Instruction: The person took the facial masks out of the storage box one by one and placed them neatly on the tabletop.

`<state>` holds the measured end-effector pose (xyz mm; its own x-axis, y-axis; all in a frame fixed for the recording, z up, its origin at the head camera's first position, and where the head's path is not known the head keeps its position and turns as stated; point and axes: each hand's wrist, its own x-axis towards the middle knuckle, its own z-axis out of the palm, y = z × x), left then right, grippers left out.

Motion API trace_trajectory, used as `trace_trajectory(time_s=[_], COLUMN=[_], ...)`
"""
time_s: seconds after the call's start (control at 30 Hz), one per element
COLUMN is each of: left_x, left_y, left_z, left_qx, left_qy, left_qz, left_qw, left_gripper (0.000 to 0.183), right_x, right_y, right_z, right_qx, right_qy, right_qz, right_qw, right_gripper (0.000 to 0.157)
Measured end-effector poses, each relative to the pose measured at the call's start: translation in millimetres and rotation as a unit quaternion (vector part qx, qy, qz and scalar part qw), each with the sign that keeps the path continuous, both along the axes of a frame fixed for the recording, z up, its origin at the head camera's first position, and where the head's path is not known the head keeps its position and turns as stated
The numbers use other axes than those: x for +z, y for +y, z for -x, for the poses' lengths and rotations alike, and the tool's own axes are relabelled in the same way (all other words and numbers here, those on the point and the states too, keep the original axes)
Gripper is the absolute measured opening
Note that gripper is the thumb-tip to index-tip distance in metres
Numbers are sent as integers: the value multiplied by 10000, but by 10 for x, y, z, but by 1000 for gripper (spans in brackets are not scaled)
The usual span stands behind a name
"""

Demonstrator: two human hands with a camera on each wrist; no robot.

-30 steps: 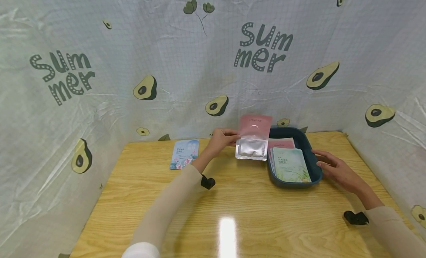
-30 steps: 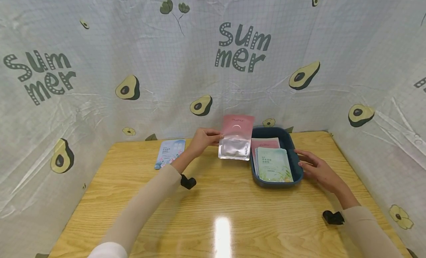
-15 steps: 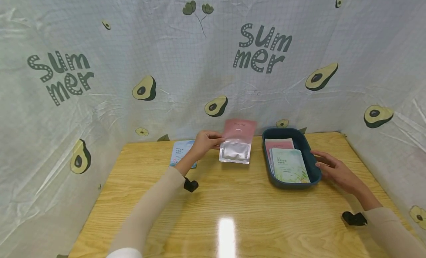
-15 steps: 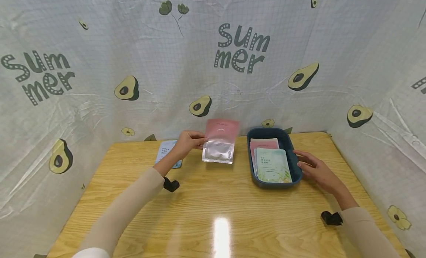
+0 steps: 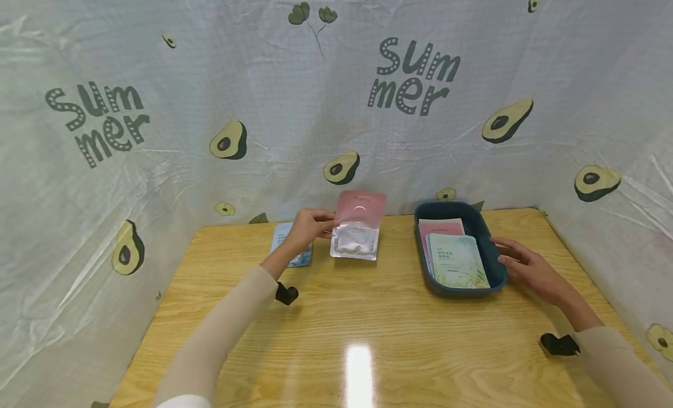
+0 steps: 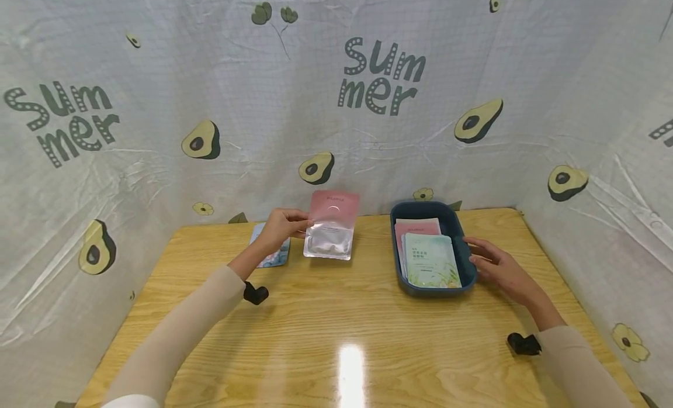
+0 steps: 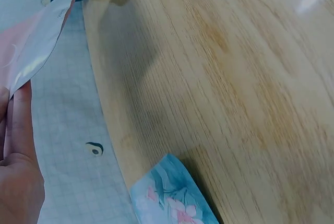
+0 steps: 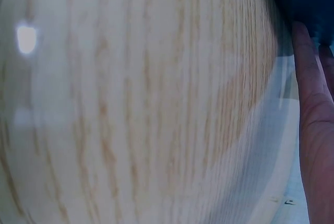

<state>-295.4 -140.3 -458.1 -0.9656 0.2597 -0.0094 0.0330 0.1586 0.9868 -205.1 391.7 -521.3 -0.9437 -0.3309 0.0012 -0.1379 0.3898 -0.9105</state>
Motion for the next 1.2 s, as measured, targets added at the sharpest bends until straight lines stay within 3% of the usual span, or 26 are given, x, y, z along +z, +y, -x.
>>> trace_trajectory(time_s=[0.2, 0.67, 0.8, 0.97, 1.1, 1.2], left_x=[-34, -138, -195, -276, -318, -338], left_y=[-76, -196, -208, -223, -231, -243], left_z=[11, 17, 12, 23, 38, 59], left_qx=[114, 425, 445, 392, 470, 545], left_qy=[-157, -67, 373, 1167, 1295, 1230], left_qz=[212, 852, 1224, 1971, 2158, 2140], left_qw=[9996, 9954, 9908, 9726, 9667, 9675], left_gripper=[21, 18, 17, 15, 13, 13], right_x=[2, 27, 29, 35, 29, 24], right_y=[-25, -56, -56, -52, -44, -37], right_z=[-19, -39, -44, -42, -34, -21], right_qx=[45, -6, -3, -7, 14, 28], right_qy=[-50, 9, 18, 38, 26, 23], right_qz=[79, 80, 114, 86, 168, 195], right_qw=[9999, 10000, 9999, 10000, 9999, 9998], right_gripper=[54, 54, 54, 54, 53, 53])
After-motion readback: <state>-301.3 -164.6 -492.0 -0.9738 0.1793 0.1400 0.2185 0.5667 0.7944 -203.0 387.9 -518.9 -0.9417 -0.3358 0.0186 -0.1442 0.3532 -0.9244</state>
